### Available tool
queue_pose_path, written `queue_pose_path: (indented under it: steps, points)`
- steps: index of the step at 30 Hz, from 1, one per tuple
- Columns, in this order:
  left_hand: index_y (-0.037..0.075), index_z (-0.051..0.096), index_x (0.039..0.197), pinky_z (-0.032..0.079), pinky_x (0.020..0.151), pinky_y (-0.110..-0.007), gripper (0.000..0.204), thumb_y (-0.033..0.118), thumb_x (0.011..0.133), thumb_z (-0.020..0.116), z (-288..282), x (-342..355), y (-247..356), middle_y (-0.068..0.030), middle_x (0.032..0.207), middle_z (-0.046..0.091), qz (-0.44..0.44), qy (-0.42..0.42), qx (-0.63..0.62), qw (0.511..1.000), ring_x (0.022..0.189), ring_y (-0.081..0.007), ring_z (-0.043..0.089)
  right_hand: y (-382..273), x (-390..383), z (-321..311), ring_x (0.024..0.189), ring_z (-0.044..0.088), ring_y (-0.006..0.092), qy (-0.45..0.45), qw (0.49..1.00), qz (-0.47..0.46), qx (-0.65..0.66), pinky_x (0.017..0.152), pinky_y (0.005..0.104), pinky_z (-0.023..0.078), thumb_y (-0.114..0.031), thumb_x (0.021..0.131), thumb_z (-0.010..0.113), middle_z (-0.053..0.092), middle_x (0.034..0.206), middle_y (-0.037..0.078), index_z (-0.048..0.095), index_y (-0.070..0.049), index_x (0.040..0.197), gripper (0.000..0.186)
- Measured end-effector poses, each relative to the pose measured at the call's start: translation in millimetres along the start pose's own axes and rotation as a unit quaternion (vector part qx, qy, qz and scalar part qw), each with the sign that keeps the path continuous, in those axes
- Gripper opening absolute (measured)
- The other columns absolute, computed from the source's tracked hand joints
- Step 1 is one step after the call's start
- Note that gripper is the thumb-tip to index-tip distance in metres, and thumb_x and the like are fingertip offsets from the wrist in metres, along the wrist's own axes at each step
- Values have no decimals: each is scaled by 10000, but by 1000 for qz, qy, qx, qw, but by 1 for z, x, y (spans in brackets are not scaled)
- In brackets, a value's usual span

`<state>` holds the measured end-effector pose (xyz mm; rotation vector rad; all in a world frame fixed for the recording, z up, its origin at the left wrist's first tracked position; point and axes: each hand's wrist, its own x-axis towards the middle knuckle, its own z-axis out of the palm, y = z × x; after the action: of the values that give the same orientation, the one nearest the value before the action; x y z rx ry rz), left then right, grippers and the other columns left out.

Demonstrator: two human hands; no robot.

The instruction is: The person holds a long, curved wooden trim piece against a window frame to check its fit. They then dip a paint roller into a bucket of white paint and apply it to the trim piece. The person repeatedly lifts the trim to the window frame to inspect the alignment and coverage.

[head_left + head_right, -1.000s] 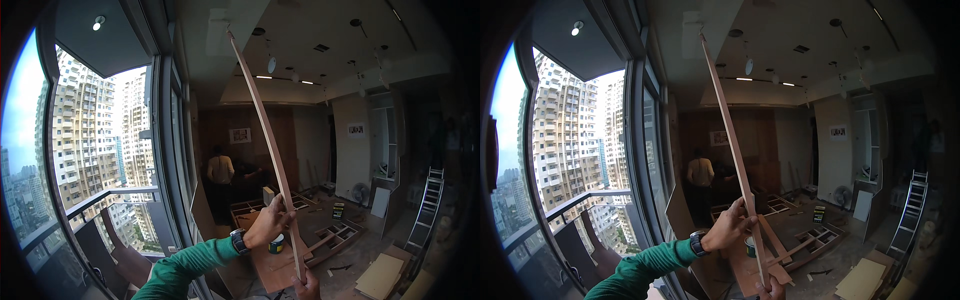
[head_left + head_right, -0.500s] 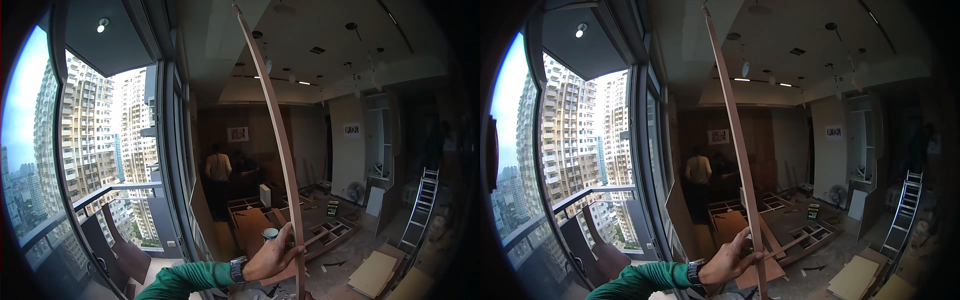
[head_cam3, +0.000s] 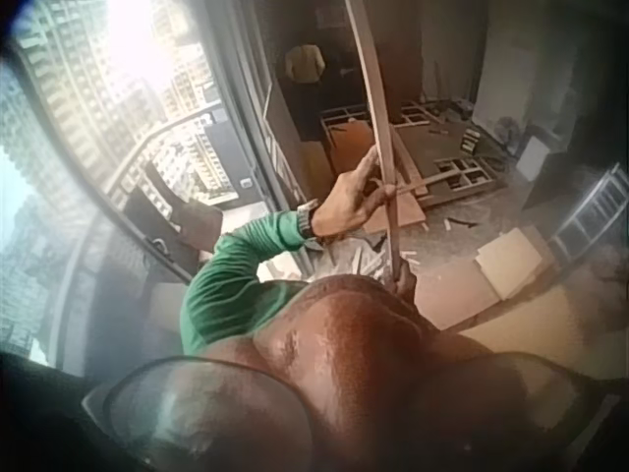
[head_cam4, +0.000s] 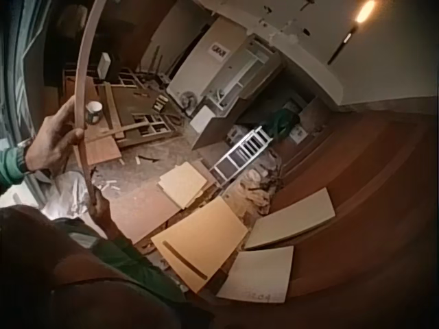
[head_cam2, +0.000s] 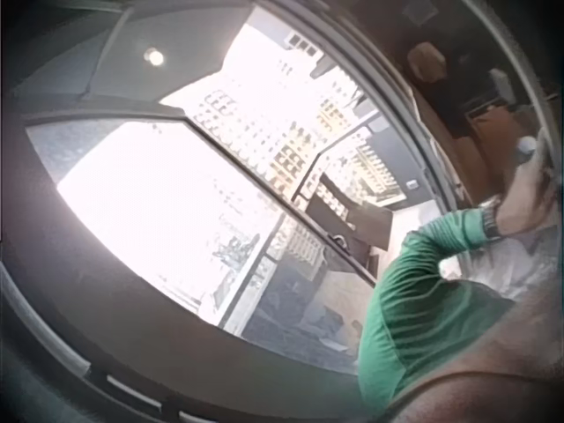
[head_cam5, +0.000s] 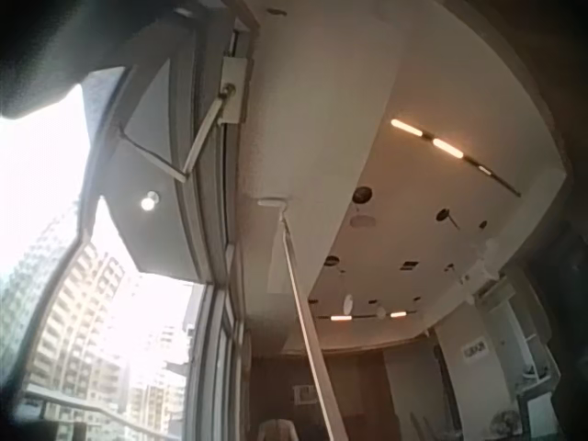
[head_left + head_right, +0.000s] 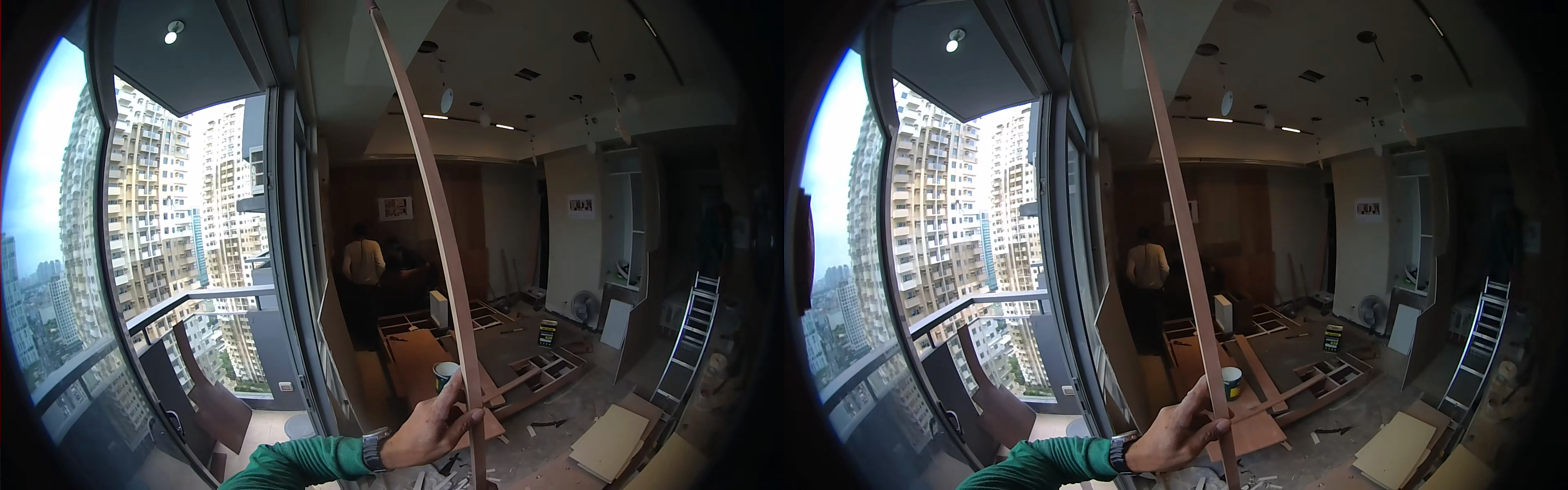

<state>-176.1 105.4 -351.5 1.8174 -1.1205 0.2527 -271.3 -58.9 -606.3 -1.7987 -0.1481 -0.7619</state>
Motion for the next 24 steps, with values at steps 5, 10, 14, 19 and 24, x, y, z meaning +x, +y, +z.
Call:
queue_pose_path:
  steps: [5,10,14,19,24]
  points:
    - [65,82,1639,611,762,-378,764,242,1070,562,-29,6,4,-215,1143,683,-12,20,-52,998,899,-260,744,34,9,26,619,559,203,-90,984,131,80,593,360,490,-306,964,600,577,731,88,582,-37,1257,398]
    - [77,207,1630,595,807,-321,725,301,1059,593,-58,31,-16,-157,1432,573,-14,51,-83,995,1023,-179,682,-21,53,44,685,592,258,-54,998,20,2,648,409,508,-306,958,628,596,786,150,583,-24,1228,393]
    - [102,255,1622,568,849,-288,665,263,1067,584,-87,59,-46,-102,1301,633,-3,88,-74,993,1020,-143,652,-30,95,71,733,646,307,-36,999,-27,-19,661,424,514,-297,975,641,637,830,189,586,-17,1234,385]
    - [76,384,1551,545,775,-269,526,225,1078,562,-129,108,-73,-25,1073,643,-19,121,-95,988,941,-92,607,-61,162,100,791,707,317,-41,999,-35,-7,678,409,537,-249,977,657,691,905,204,591,2,1230,362]
    - [8,544,1256,561,721,-339,278,206,1062,551,-175,173,-132,-75,909,665,12,193,-18,981,835,-152,655,-76,234,129,717,678,451,-37,993,-108,20,598,467,510,-155,927,700,666,781,242,562,13,1035,242]
